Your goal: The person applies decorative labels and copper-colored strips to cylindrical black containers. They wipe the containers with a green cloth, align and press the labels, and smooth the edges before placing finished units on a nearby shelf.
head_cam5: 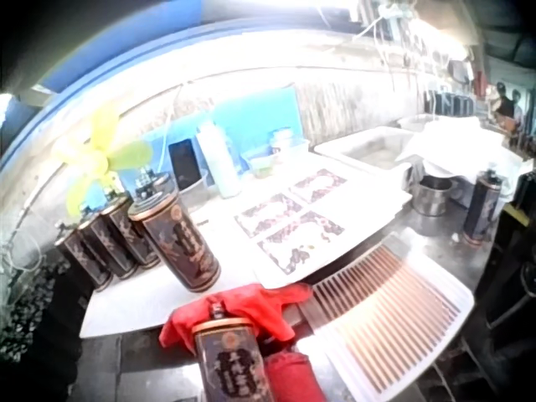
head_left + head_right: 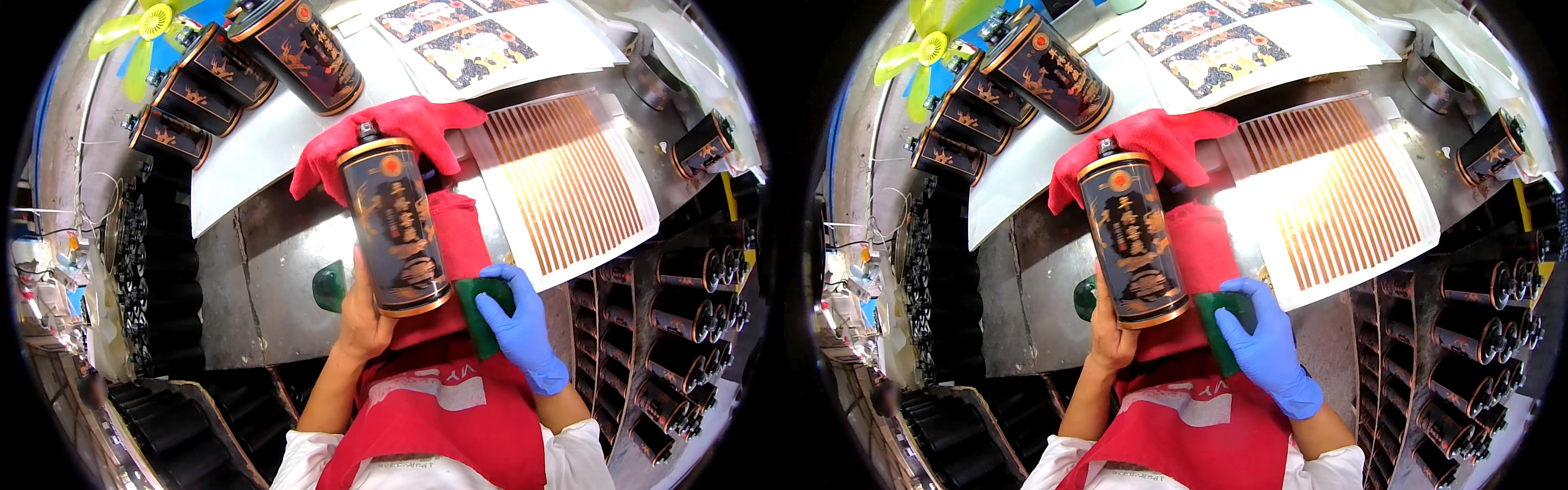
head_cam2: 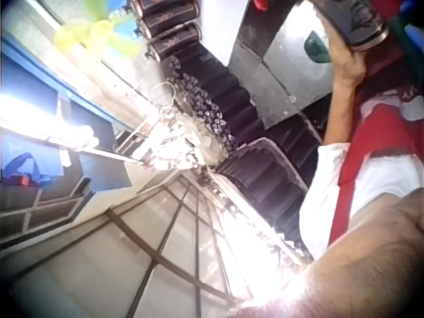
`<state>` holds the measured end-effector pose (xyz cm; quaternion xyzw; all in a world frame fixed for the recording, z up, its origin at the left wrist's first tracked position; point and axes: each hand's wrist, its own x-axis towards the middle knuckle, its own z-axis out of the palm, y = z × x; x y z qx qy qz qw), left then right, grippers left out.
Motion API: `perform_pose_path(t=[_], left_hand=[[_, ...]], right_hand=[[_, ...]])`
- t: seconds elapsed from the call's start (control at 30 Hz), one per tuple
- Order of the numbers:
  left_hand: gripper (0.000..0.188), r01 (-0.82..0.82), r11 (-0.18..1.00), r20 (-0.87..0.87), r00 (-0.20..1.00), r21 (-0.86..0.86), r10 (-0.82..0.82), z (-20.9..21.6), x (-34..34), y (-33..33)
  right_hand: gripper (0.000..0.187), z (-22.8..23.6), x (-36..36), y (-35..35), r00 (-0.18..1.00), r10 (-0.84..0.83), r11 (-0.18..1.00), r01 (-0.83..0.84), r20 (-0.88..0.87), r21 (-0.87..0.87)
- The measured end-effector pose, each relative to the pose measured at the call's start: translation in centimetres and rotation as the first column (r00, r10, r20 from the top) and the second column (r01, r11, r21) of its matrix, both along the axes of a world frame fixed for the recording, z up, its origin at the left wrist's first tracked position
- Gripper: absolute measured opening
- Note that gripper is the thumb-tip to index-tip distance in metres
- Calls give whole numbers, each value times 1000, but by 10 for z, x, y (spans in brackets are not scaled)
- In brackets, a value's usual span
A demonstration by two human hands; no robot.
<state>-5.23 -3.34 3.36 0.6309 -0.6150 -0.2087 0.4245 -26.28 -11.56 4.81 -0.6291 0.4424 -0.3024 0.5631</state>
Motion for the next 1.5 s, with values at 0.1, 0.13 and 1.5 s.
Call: perform_pose_path(t=[0.1, 0.13, 1.5], left_hand=[[93, -42, 999, 25, 999, 2, 42, 1, 4, 7], [96, -66, 997, -19, 998, -35, 66, 7, -3, 6], [89, -61, 998, 246, 968, 24, 53, 21, -12, -12]], right_hand=[[30, 24, 2, -1, 996, -66, 997, 63, 66, 55], [29, 33, 6, 4, 993, -65, 997, 60, 102, 45], [31, 22, 14, 6, 996, 30, 999, -27, 84, -34]])
